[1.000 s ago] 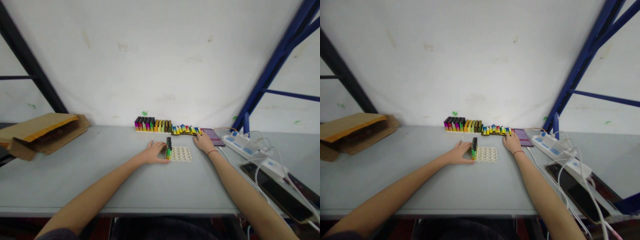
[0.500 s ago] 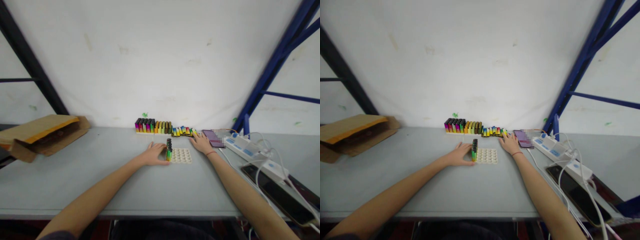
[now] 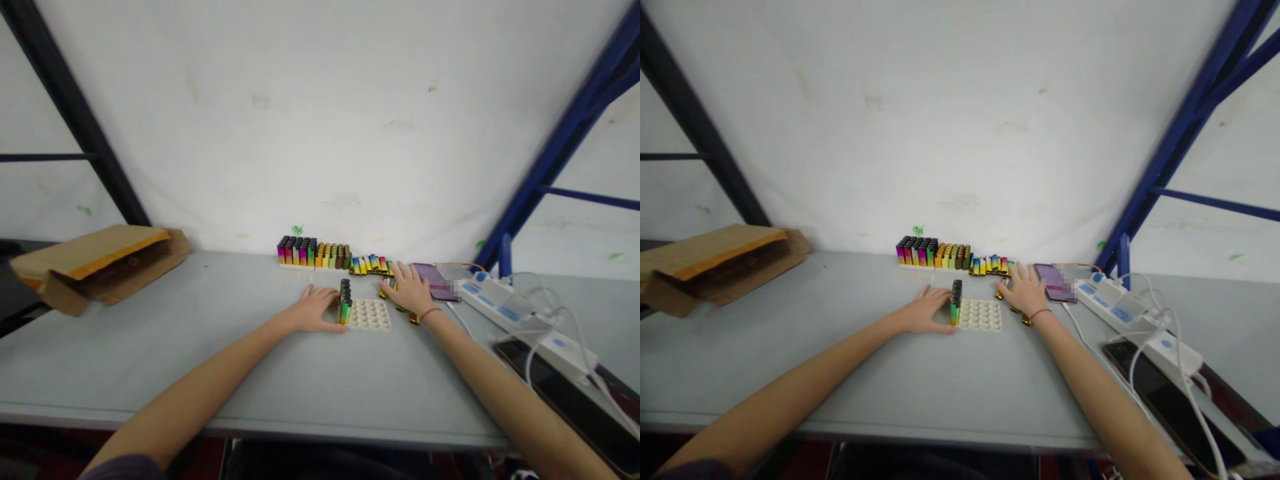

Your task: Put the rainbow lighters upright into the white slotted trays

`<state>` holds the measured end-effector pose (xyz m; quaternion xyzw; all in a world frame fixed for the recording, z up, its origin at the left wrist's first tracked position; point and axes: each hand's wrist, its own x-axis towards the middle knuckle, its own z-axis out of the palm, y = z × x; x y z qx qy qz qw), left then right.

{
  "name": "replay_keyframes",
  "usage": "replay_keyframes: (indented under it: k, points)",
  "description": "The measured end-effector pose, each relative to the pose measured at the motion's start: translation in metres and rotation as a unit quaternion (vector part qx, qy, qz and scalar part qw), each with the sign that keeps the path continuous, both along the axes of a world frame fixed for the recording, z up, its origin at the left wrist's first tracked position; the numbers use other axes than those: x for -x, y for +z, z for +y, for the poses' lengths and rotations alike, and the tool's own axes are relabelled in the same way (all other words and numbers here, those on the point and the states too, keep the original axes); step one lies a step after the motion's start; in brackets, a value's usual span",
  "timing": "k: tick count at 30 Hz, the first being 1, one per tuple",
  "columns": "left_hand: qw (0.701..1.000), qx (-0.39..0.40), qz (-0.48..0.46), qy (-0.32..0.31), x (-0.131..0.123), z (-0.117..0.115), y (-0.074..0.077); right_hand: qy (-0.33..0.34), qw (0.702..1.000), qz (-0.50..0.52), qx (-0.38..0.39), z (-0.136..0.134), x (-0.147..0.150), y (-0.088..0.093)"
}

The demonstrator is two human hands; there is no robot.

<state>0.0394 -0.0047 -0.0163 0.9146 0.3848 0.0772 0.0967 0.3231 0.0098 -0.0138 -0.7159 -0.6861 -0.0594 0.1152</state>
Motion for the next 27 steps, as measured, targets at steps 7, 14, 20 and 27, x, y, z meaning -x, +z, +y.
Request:
replay_keyframes:
  k: [7,14,20,27]
  points:
    - [1.0,0.004,-0.003,-0.003,-0.001,-0.002,0.001,0.053,0.996,0.055,0.048,0.006,-0.008,-0.008]
    - [0.999,0.031,0.011,-0.021,0.005,0.002,0.008,0.13,0.989,0.073,-0.008,-0.026,-0.019,-0.017]
    - [0.998,0.049,-0.002,-0.043,0.021,0.01,0.012,0.155,0.984,0.081,-0.029,-0.031,-0.016,-0.018]
    - [0.998,0.053,-0.008,-0.038,0.018,0.008,0.011,0.16,0.984,0.077,-0.027,-0.006,-0.01,-0.011]
